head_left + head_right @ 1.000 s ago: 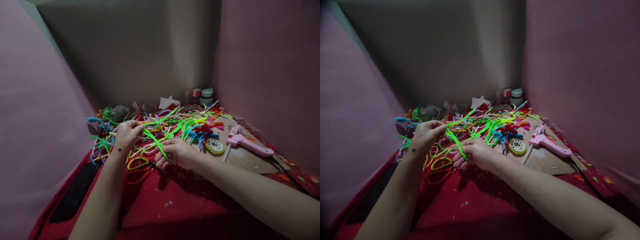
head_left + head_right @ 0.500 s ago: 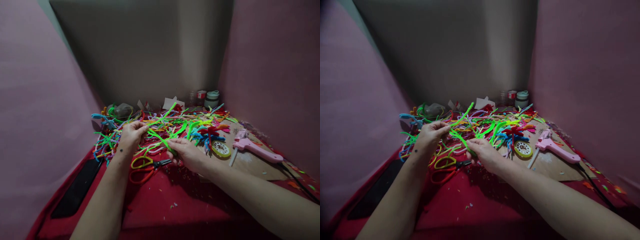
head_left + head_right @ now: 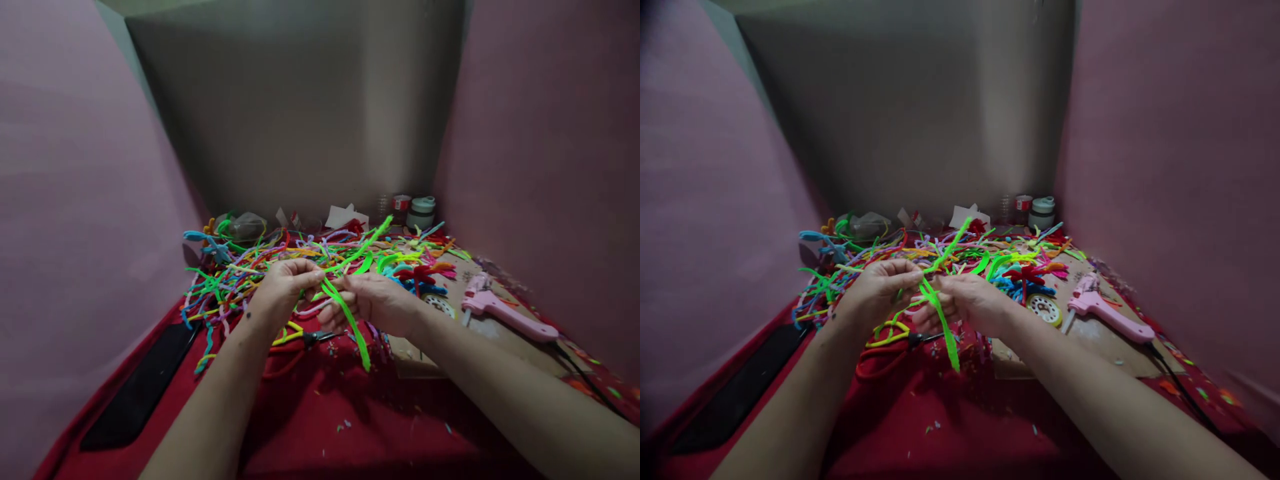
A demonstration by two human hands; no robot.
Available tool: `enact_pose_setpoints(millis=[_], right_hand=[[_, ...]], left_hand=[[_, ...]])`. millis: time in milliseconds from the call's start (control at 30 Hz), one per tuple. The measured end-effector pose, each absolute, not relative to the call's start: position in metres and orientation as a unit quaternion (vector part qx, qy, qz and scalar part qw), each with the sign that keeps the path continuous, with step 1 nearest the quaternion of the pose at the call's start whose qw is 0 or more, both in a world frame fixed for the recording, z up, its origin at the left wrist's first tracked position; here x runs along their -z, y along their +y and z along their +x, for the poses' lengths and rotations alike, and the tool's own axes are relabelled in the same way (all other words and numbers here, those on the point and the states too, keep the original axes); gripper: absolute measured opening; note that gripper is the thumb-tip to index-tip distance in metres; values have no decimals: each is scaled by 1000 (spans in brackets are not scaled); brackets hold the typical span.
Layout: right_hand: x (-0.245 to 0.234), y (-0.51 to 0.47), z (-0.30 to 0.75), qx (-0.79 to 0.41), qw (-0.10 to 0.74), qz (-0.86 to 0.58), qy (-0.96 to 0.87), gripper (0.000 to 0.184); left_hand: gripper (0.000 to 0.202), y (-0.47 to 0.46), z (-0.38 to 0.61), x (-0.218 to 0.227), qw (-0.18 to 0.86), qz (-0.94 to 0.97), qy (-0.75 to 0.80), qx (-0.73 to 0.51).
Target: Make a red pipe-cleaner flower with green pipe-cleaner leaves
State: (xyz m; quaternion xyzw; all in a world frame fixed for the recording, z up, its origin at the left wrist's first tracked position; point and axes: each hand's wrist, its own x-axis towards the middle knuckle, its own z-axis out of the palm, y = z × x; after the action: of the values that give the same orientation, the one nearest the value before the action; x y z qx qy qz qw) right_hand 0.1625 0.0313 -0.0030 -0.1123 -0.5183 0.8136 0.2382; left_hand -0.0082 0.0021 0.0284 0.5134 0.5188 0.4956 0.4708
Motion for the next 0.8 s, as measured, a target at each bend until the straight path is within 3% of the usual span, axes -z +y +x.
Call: enact_pose_setpoints(millis=[233,400,600,800], right_hand=[[9,26,154,-772,310,-258,-491,11],[9,22,152,-682,376,-298,-552,25],[8,25,154,-647,391,-312,-575,23],[6,23,155,-661,425,-305,-538,22]], left_hand=[[18,-2,19,-19,376,550,565,-486],[24,-2,12,-22,400,582,558,-436],[23,-7,1,-33,471,571,525,-421],[19,-8,5,-31,421,614,536,-398]])
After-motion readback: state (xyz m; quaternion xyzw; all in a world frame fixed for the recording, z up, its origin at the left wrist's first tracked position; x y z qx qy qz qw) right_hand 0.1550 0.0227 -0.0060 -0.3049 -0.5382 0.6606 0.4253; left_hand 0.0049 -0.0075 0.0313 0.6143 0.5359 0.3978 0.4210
